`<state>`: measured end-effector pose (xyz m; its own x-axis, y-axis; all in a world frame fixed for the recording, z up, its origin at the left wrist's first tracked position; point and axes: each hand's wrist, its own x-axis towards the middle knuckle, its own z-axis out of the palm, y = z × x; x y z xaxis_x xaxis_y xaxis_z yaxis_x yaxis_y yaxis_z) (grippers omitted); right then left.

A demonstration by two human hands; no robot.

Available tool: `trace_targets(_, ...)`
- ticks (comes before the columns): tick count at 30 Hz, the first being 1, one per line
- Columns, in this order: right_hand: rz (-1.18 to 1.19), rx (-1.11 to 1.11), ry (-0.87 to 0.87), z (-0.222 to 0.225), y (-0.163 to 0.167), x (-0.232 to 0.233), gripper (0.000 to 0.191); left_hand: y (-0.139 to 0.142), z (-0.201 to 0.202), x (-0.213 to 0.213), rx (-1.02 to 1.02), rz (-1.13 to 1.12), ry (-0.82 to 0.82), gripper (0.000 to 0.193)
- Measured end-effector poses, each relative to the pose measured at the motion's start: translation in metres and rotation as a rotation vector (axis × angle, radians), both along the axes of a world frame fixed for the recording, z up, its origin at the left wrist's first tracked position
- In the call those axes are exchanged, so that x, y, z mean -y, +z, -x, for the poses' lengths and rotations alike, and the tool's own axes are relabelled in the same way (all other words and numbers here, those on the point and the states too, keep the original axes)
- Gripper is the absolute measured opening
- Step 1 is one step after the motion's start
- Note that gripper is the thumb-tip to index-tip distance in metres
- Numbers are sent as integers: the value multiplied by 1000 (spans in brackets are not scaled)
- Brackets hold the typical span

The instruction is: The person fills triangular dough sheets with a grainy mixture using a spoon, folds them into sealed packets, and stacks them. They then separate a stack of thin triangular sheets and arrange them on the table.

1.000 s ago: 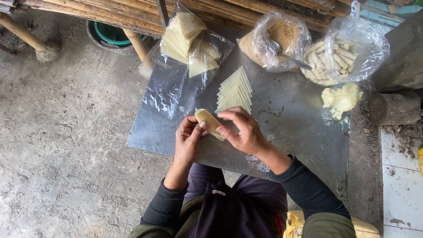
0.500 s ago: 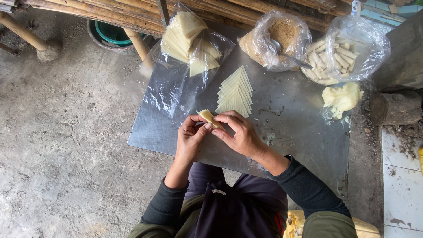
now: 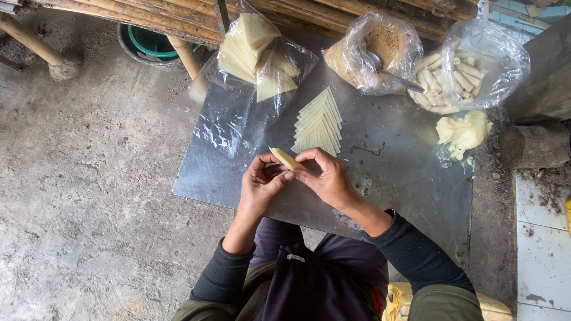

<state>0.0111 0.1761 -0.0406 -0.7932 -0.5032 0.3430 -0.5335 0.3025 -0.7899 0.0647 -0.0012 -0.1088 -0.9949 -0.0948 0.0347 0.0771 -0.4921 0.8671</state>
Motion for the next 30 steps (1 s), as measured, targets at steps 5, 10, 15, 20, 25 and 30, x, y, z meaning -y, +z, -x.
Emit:
trace_targets(5,-12,-51,-2,-5,-5,3,23,-8,-1,0,32,-16,18,20)
trace_targets(10,17,55,64,-2,-7,-1,14,-10,-1,-2,-15,-14,64,18)
trace_targets(15,26,82,106,4,-9,-2,10,0,-1,-1,-16,27,52,20)
trace_targets(20,57,140,117,6,-15,-5,9,4,-1,-1,-74,102,26,27)
trace_targets(25,85,256,63,2,-21,-6,9,-4,-3,0,-41,51,42,12)
trace_targets(30,194,380,122,4,-18,-4,15,-8,-3,1,24,-14,47,10)
